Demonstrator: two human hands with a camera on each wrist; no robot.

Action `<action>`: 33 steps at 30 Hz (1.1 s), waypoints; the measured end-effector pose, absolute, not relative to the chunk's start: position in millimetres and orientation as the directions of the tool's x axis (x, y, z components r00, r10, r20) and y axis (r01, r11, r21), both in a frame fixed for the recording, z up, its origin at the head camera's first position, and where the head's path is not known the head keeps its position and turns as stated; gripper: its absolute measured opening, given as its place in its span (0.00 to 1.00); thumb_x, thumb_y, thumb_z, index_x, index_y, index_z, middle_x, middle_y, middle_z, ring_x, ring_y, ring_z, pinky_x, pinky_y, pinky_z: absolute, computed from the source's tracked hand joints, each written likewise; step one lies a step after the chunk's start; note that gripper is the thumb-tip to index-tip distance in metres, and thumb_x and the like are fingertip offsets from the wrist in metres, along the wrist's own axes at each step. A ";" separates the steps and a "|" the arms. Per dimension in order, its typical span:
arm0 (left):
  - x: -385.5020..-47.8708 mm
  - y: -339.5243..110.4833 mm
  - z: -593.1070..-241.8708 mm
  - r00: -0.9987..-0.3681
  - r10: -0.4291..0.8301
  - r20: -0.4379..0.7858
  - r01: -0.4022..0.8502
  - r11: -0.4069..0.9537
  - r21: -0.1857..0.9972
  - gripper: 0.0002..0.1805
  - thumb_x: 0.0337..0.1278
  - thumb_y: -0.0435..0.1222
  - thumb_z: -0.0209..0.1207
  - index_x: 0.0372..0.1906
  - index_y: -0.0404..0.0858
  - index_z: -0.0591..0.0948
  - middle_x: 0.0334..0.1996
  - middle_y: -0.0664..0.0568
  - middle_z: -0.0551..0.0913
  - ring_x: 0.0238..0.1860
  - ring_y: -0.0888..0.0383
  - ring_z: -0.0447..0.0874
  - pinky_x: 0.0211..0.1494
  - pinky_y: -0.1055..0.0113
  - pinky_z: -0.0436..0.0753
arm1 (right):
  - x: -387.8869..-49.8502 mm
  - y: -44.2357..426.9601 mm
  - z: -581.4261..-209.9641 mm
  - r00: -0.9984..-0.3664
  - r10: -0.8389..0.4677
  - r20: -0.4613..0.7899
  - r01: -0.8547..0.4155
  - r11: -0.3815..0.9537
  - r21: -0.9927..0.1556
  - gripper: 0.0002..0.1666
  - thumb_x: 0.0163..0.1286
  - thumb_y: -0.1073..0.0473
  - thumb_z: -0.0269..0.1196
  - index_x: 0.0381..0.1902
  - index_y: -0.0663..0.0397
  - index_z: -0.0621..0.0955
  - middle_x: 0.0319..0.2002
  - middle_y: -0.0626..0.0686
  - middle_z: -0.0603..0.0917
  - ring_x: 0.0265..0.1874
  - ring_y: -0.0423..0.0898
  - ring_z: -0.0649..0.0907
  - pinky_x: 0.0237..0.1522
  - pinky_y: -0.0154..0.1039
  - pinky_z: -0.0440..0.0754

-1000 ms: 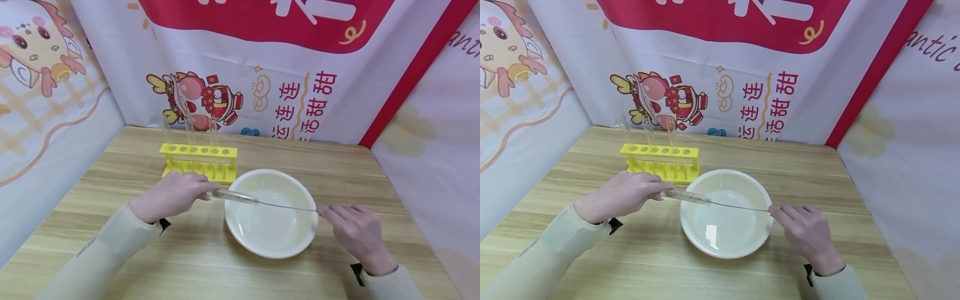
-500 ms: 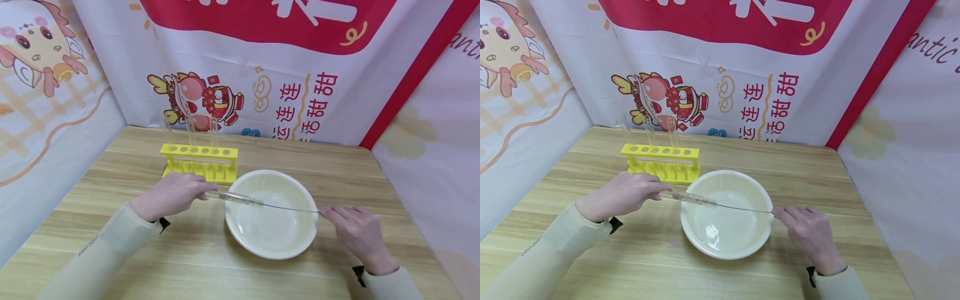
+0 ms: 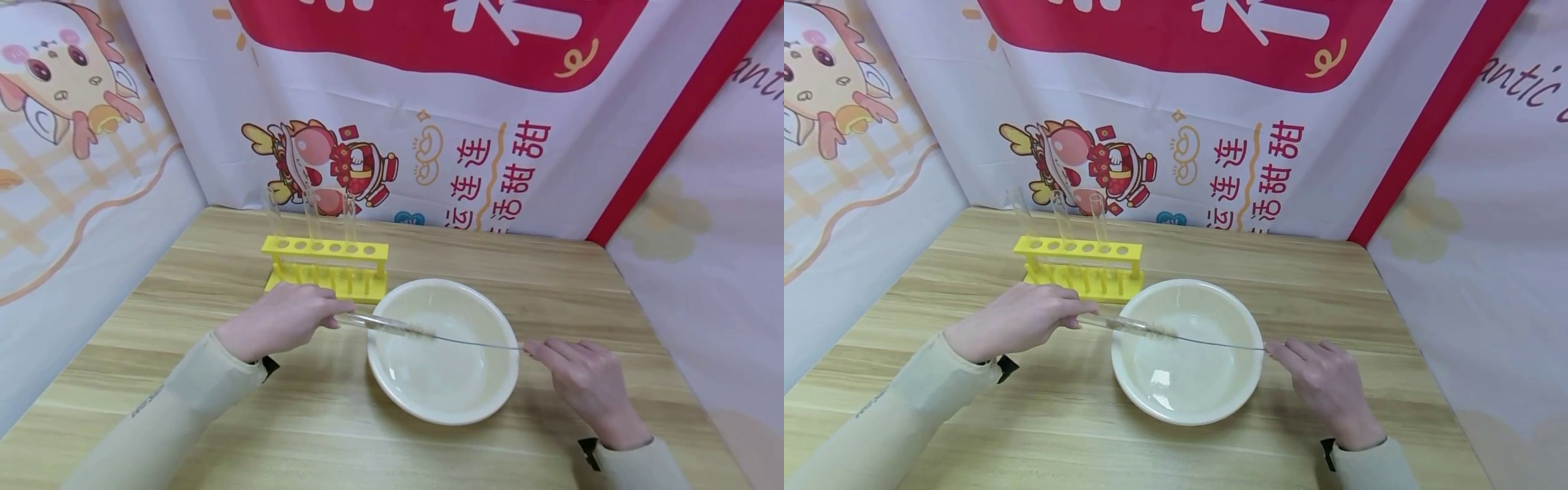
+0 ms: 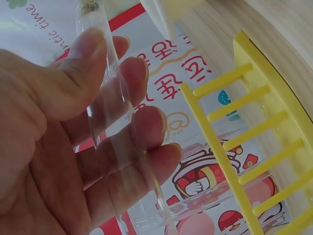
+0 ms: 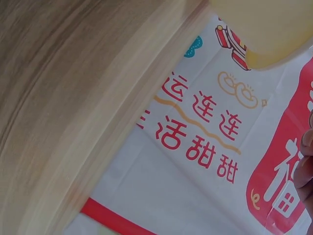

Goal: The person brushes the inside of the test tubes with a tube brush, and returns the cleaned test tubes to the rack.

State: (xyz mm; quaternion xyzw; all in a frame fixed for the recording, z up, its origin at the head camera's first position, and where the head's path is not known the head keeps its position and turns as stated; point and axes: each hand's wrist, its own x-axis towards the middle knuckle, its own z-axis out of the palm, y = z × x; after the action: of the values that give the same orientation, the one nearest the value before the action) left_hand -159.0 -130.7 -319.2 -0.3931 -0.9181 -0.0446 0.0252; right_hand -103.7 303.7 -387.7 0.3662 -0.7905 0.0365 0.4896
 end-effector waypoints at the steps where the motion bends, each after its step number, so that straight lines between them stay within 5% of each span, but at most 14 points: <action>1: -159.0 -131.1 -319.3 -0.692 0.718 0.076 0.722 0.690 0.062 0.22 0.51 0.36 0.72 0.54 0.50 0.86 0.35 0.60 0.86 0.30 0.64 0.79 0.25 0.74 0.72 | -103.9 304.5 -388.0 -0.253 -0.541 0.802 -0.618 0.728 0.296 0.21 0.78 0.57 0.52 0.30 0.51 0.88 0.18 0.47 0.79 0.08 0.43 0.68 0.08 0.35 0.61; 7: -160.2 -133.1 -318.2 -0.708 0.705 0.051 0.707 0.706 0.054 0.24 0.50 0.34 0.72 0.55 0.49 0.85 0.35 0.59 0.86 0.31 0.63 0.80 0.28 0.73 0.76 | -104.4 314.6 -391.0 -0.241 -0.530 0.813 -0.633 0.721 0.282 0.21 0.78 0.57 0.52 0.30 0.52 0.88 0.20 0.48 0.82 0.08 0.45 0.70 0.07 0.37 0.66; 14: -164.1 -154.3 -311.4 -0.762 0.640 0.101 0.635 0.768 -0.079 0.24 0.47 0.28 0.73 0.53 0.47 0.86 0.31 0.55 0.85 0.29 0.59 0.82 0.27 0.65 0.80 | -94.5 348.4 -387.0 -0.335 -0.481 0.811 -0.576 0.785 0.228 0.22 0.79 0.58 0.49 0.32 0.53 0.88 0.20 0.50 0.82 0.08 0.48 0.74 0.05 0.37 0.62; 24: -158.4 -158.2 -305.0 -0.721 0.664 0.198 0.645 0.748 -0.156 0.23 0.46 0.31 0.75 0.51 0.47 0.87 0.34 0.51 0.84 0.32 0.54 0.82 0.21 0.68 0.76 | -78.2 370.0 -385.4 -0.368 -0.448 0.815 -0.516 0.827 0.221 0.22 0.80 0.56 0.49 0.34 0.53 0.88 0.22 0.50 0.83 0.08 0.50 0.73 0.10 0.45 0.69; 28: -161.1 -151.3 -305.5 -0.698 0.673 0.246 0.677 0.731 -0.078 0.21 0.50 0.34 0.73 0.52 0.46 0.86 0.38 0.50 0.85 0.37 0.52 0.84 0.26 0.65 0.81 | -77.6 364.4 -382.7 -0.367 -0.471 0.802 -0.532 0.814 0.234 0.21 0.79 0.56 0.49 0.35 0.53 0.87 0.21 0.49 0.83 0.07 0.48 0.71 0.08 0.43 0.67; 33: -172.6 -142.2 -306.1 -0.697 0.633 0.337 0.708 0.684 0.178 0.21 0.57 0.37 0.69 0.57 0.45 0.84 0.45 0.50 0.86 0.43 0.53 0.85 0.41 0.57 0.86 | -78.3 354.3 -379.6 -0.356 -0.492 0.794 -0.545 0.800 0.251 0.22 0.79 0.55 0.49 0.32 0.52 0.87 0.17 0.47 0.78 0.05 0.45 0.66 0.05 0.37 0.58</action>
State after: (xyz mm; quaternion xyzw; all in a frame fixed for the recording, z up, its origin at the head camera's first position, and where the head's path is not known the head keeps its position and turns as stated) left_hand -172.6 -142.2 -306.1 -0.3688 -0.9090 -0.1488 0.1249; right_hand -78.3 354.3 -379.6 0.3152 -0.8231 0.0283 0.4716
